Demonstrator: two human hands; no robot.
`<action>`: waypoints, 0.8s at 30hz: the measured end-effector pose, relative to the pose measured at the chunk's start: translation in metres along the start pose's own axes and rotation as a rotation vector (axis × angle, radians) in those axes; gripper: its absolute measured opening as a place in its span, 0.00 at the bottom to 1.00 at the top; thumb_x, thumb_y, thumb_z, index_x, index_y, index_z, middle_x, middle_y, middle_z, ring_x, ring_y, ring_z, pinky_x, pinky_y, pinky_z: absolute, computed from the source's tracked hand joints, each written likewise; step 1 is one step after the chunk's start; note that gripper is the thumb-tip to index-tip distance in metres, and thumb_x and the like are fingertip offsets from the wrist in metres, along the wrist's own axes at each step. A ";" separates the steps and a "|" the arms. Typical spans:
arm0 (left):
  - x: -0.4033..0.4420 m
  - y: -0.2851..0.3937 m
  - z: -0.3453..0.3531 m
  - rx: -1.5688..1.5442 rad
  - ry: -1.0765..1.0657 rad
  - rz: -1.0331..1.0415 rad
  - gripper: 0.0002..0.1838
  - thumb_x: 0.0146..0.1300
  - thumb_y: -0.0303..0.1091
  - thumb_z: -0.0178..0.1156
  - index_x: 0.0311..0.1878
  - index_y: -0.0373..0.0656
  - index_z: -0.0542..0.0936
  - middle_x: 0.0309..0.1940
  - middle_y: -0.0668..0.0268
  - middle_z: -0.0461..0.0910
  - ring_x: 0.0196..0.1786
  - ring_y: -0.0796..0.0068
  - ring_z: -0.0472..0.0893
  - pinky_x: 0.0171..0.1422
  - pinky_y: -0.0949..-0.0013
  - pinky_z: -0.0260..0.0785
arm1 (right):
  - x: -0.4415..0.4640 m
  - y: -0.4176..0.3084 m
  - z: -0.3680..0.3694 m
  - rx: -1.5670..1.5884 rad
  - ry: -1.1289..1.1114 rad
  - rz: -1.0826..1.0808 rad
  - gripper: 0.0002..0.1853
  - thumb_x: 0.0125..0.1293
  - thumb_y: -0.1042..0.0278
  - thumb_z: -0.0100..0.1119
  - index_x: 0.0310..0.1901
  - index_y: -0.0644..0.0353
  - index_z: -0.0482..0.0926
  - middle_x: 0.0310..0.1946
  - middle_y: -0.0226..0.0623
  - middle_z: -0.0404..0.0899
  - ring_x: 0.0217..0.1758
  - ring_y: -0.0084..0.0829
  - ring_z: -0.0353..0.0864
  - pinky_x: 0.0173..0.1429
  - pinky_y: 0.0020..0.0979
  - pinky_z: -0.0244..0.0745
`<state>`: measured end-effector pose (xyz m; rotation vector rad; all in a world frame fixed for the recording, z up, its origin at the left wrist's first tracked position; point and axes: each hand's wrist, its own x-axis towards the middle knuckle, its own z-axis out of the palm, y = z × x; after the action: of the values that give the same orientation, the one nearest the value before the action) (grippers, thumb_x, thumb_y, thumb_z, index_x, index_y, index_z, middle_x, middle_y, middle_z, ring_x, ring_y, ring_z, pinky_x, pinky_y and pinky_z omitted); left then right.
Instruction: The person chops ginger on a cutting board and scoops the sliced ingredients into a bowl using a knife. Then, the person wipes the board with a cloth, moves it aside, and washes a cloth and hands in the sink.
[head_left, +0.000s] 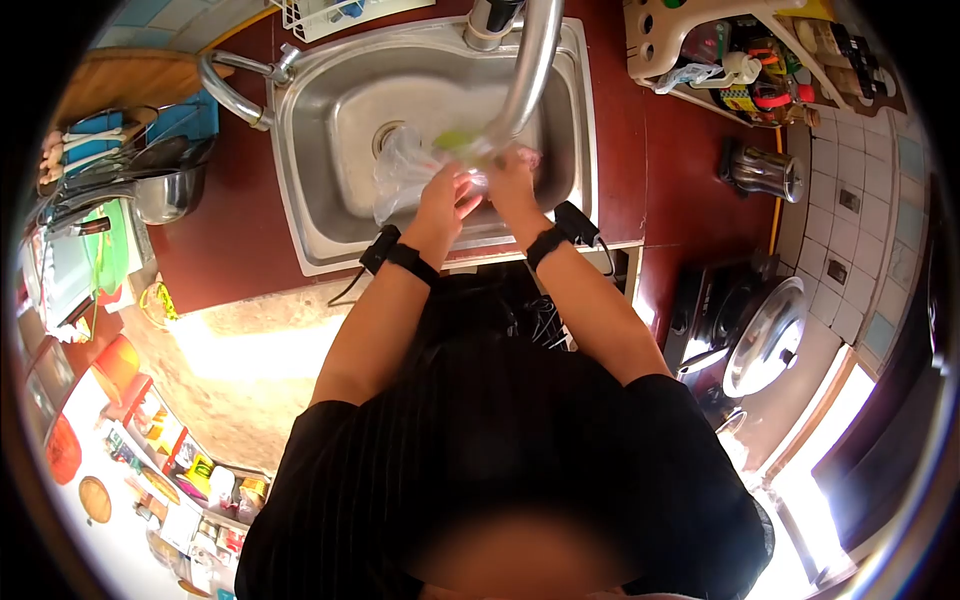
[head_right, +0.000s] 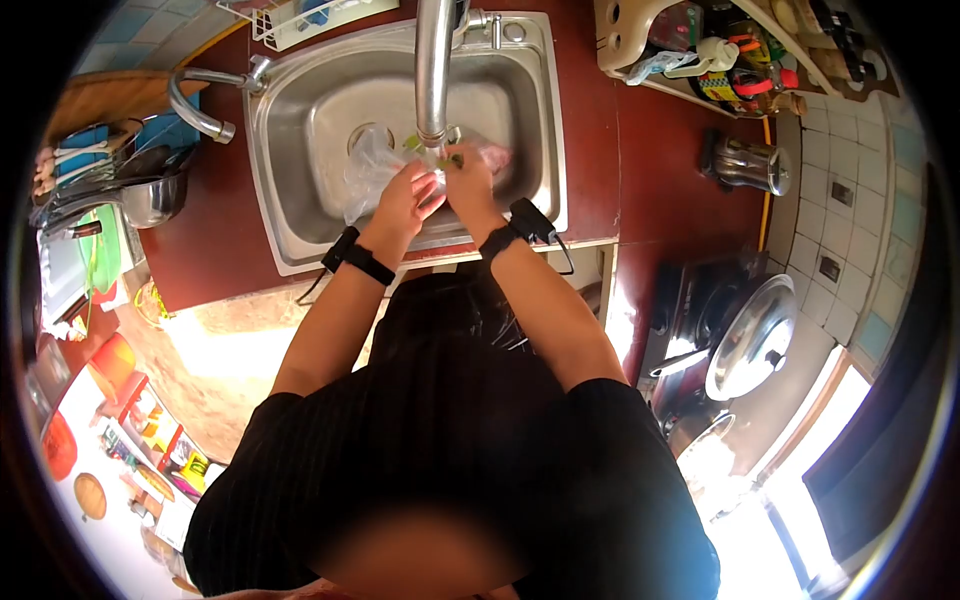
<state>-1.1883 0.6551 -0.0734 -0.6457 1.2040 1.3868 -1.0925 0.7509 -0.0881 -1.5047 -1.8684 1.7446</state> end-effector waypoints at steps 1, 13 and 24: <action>-0.001 0.004 0.004 -0.078 -0.017 -0.034 0.18 0.72 0.46 0.58 0.55 0.43 0.77 0.43 0.64 0.81 0.45 0.68 0.81 0.53 0.63 0.77 | -0.014 -0.009 0.000 0.042 -0.063 -0.010 0.19 0.62 0.72 0.63 0.55 0.60 0.77 0.34 0.40 0.84 0.37 0.35 0.83 0.46 0.37 0.78; 0.010 0.004 0.031 0.073 0.133 0.057 0.15 0.76 0.43 0.52 0.50 0.41 0.78 0.40 0.64 0.81 0.42 0.69 0.81 0.43 0.63 0.75 | 0.019 0.009 0.020 -0.571 0.054 -0.292 0.20 0.69 0.49 0.58 0.36 0.62 0.81 0.32 0.54 0.83 0.36 0.57 0.83 0.40 0.49 0.78; -0.002 0.006 0.033 0.280 0.200 0.007 0.19 0.78 0.46 0.50 0.60 0.43 0.76 0.48 0.67 0.80 0.52 0.68 0.79 0.49 0.60 0.74 | 0.030 0.022 0.007 -0.742 0.051 -0.235 0.20 0.72 0.50 0.54 0.41 0.61 0.83 0.36 0.56 0.84 0.40 0.57 0.84 0.45 0.50 0.78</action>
<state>-1.1856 0.6856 -0.0588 -0.5912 1.5282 1.1506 -1.1001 0.7641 -0.1229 -1.4046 -2.6972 0.9293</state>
